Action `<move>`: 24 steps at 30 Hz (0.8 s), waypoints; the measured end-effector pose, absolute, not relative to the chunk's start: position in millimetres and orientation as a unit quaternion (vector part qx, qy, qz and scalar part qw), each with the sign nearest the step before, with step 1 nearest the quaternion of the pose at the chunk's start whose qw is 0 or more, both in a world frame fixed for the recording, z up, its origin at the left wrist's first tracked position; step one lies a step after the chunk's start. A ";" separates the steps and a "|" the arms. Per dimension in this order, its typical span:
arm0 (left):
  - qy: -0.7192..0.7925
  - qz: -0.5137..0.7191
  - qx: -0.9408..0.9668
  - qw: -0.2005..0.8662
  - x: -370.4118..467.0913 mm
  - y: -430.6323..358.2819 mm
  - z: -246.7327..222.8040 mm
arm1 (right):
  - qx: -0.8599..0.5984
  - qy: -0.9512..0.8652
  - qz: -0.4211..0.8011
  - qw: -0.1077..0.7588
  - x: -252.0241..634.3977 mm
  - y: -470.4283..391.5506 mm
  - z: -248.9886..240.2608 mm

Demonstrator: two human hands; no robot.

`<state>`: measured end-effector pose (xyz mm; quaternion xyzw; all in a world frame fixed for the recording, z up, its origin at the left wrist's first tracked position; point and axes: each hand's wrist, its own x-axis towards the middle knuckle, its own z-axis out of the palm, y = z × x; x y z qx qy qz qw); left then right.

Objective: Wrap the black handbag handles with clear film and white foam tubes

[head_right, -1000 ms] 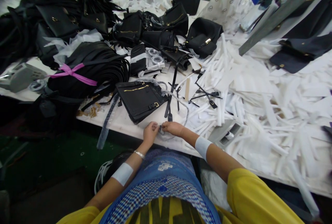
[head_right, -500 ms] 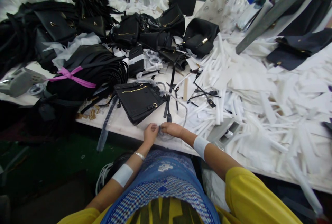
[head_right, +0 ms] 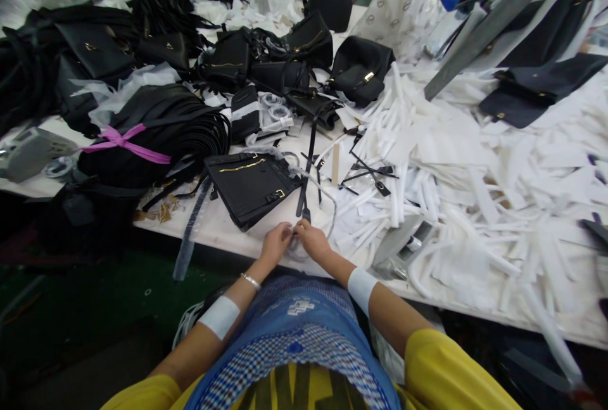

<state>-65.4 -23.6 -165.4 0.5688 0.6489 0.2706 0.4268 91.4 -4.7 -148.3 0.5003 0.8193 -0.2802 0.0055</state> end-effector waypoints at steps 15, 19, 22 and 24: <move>0.709 0.216 0.583 0.334 -67.0 -39.7 -166.8 | 0.591 0.758 -0.259 0.099 84.5 4.1 -143.5; 0.647 0.200 0.644 0.358 -75.1 -14.7 -164.1 | 0.577 0.768 -0.260 0.097 85.2 6.0 -136.5; 0.590 0.175 0.688 0.385 -79.6 6.5 -159.8 | 0.560 0.781 -0.261 0.090 83.4 11.3 -132.1; 0.579 0.164 0.699 0.385 -80.4 12.6 -156.7 | 0.561 0.780 -0.264 0.087 81.3 14.1 -132.7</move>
